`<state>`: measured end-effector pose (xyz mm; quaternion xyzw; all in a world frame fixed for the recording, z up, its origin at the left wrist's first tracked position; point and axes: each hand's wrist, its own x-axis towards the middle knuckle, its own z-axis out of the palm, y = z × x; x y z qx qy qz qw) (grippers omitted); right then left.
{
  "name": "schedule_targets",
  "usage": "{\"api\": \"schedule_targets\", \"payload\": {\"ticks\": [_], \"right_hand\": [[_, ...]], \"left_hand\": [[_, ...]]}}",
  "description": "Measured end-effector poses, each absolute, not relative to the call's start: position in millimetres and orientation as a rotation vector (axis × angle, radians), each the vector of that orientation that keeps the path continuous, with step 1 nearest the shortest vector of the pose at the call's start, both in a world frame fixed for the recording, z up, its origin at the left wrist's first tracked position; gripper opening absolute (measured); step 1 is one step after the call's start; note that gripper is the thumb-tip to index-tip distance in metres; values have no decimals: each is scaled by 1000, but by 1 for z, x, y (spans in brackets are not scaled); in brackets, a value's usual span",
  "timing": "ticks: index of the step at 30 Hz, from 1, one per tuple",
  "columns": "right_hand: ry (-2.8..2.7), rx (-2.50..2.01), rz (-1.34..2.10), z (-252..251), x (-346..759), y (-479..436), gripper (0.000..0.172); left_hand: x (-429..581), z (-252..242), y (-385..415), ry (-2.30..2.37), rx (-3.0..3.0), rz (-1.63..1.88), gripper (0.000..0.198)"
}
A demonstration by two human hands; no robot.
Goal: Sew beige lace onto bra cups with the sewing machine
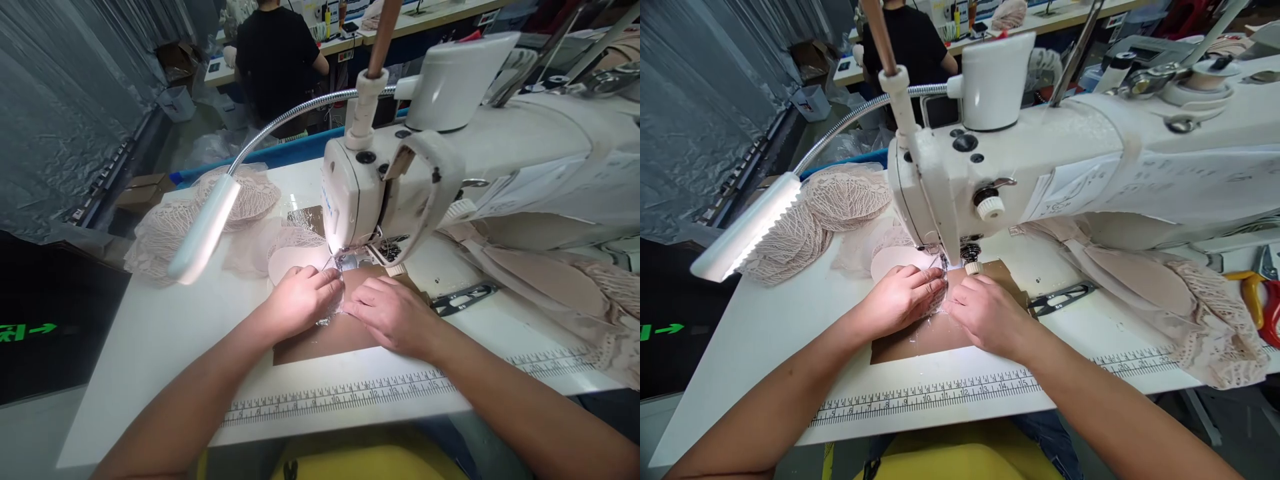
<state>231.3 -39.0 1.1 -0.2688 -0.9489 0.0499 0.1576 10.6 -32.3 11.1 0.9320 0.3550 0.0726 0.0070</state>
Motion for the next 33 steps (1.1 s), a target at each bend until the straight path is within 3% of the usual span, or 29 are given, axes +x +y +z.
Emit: {"api": "schedule_targets", "payload": {"ticks": [15, 33], "right_hand": [[-2658, -829, 152, 0, 231, -39, 20], [-2618, -997, 15, -5, 231, -35, 32]], "left_hand": [[13, 7, -28, 1175, 2930, 237, 36], [5, 9, -25, 1021, 2900, 216, 30]]}}
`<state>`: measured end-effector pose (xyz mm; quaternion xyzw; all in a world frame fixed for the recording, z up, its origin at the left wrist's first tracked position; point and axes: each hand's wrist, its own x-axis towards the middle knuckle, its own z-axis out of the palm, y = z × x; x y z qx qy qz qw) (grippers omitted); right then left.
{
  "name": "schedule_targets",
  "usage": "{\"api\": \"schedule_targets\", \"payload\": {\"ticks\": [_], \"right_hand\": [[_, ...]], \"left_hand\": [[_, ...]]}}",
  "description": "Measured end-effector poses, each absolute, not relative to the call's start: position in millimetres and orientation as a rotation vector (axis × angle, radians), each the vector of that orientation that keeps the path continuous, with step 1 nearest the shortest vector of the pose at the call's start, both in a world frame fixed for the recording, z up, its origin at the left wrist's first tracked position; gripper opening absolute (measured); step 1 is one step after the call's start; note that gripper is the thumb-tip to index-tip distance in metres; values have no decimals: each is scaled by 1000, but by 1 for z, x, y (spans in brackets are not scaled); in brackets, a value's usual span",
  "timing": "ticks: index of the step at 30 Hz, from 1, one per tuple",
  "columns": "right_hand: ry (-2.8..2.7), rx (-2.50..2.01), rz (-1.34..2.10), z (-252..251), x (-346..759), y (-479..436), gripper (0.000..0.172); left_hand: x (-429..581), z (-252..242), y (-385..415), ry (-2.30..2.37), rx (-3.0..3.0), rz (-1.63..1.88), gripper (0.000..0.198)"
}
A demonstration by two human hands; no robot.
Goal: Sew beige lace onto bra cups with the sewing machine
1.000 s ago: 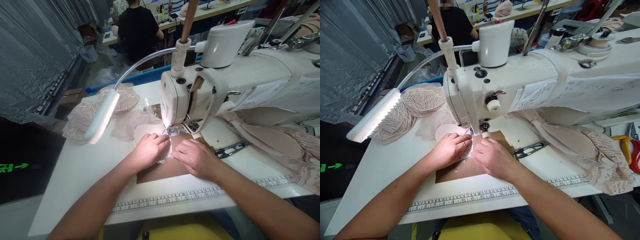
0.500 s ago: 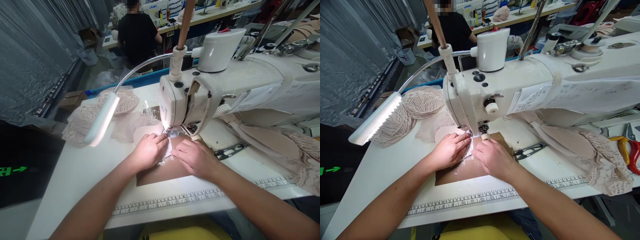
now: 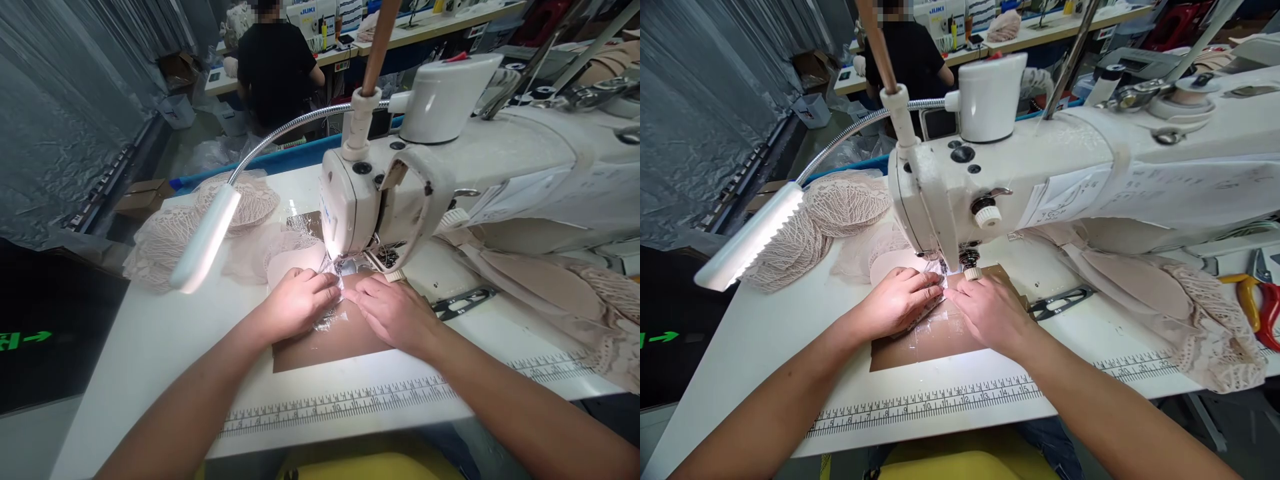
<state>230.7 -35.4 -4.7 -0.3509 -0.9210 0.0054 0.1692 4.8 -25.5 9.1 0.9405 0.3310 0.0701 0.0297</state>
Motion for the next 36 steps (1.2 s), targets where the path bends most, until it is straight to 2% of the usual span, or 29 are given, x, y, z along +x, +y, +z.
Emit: {"api": "schedule_targets", "payload": {"ticks": [5, 18, 28, 36], "right_hand": [[-2627, -990, 26, -3, 230, -36, 28], [-2633, -1052, 56, -2, 226, -34, 33], [-2534, -1238, -50, -1, 218, -31, 36], [-2528, -1212, -3, 0, 220, -29, 38]], "left_hand": [[4, 8, -25, 1033, 2901, 183, 31], [2, 8, -21, 1045, 2923, 138, 40], [-2, 2, -11, 1058, 2885, 270, 38], [-1, 2, -9, 1154, 2848, 329, 39]]}}
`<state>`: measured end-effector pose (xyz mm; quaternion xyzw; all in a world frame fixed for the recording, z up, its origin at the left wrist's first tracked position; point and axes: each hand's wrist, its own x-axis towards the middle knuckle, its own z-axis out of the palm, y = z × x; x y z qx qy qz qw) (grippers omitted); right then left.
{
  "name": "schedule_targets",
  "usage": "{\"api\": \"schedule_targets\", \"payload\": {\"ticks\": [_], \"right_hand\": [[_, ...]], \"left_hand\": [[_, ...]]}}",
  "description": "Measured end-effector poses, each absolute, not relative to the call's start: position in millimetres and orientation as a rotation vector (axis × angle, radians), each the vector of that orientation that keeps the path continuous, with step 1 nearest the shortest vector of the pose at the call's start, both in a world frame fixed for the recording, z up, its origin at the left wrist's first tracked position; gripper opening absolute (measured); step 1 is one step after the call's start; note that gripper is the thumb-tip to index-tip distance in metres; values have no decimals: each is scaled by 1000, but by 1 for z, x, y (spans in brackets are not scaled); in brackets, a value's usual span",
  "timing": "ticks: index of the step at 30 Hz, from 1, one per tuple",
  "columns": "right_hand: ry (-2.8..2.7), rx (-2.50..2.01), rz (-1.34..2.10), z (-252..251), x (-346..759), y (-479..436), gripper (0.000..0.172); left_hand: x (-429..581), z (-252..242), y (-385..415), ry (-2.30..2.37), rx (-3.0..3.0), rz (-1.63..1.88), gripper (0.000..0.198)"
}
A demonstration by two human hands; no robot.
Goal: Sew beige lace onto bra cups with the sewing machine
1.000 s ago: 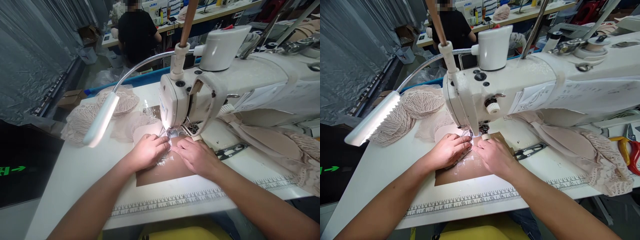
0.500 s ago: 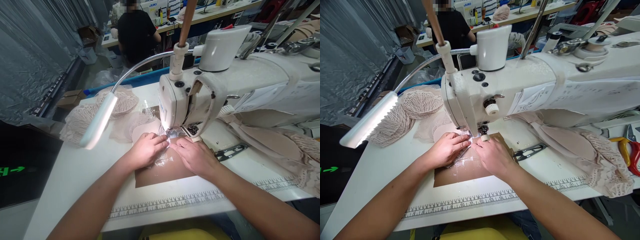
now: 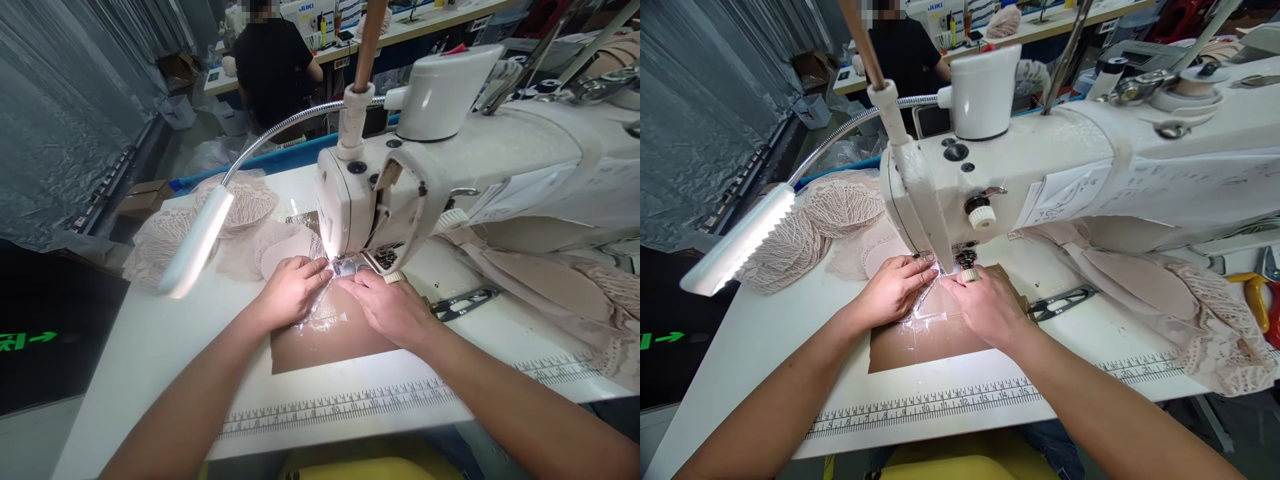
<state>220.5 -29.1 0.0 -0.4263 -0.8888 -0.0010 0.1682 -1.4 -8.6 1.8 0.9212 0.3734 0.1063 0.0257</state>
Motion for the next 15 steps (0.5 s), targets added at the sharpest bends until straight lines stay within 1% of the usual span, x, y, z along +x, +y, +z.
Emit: {"api": "schedule_targets", "payload": {"ticks": [7, 15], "right_hand": [[-2537, -1217, 51, 0, 221, -29, 39], [-2555, -1242, 132, 5, 220, -29, 38]], "left_hand": [[-1, 4, -9, 1168, 2840, 349, 36], [-2, 5, -11, 1197, 2857, 285, 40]]}}
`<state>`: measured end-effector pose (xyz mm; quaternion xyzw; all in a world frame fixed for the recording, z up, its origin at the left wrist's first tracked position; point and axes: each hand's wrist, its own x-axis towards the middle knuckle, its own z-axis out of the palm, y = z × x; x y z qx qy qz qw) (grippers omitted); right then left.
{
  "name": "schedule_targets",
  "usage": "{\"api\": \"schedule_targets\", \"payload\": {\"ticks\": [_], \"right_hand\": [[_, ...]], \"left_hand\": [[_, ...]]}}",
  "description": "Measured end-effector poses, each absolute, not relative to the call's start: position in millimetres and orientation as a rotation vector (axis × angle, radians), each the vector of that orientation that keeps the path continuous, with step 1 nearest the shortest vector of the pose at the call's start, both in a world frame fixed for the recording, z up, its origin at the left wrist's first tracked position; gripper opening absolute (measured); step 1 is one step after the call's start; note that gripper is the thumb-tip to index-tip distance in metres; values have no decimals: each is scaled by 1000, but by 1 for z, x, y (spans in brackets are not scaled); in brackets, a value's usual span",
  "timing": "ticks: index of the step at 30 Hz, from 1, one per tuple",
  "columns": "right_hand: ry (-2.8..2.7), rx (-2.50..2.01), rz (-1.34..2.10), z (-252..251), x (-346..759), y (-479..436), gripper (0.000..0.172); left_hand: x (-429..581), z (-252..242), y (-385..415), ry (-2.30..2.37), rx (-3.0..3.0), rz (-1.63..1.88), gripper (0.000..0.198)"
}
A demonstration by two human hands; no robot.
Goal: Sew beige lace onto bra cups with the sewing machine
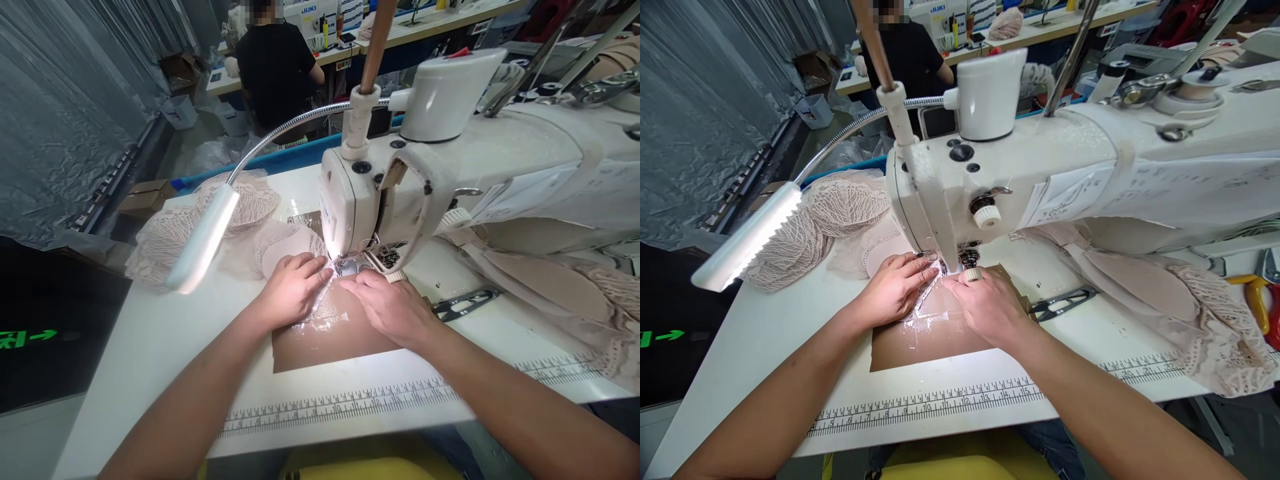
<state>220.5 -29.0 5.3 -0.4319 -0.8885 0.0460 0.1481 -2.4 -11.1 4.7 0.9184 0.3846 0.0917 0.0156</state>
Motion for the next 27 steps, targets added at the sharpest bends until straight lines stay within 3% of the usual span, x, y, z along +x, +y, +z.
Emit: {"api": "schedule_targets", "payload": {"ticks": [18, 27], "right_hand": [[-2500, -1236, 187, 4, 223, -30, 35], [-2470, -1321, 126, 0, 230, -32, 34]], "left_hand": [[3, 31, -25, 1363, 2730, 103, 47], [8, 57, -47, 1237, 2628, -87, 34]]}}
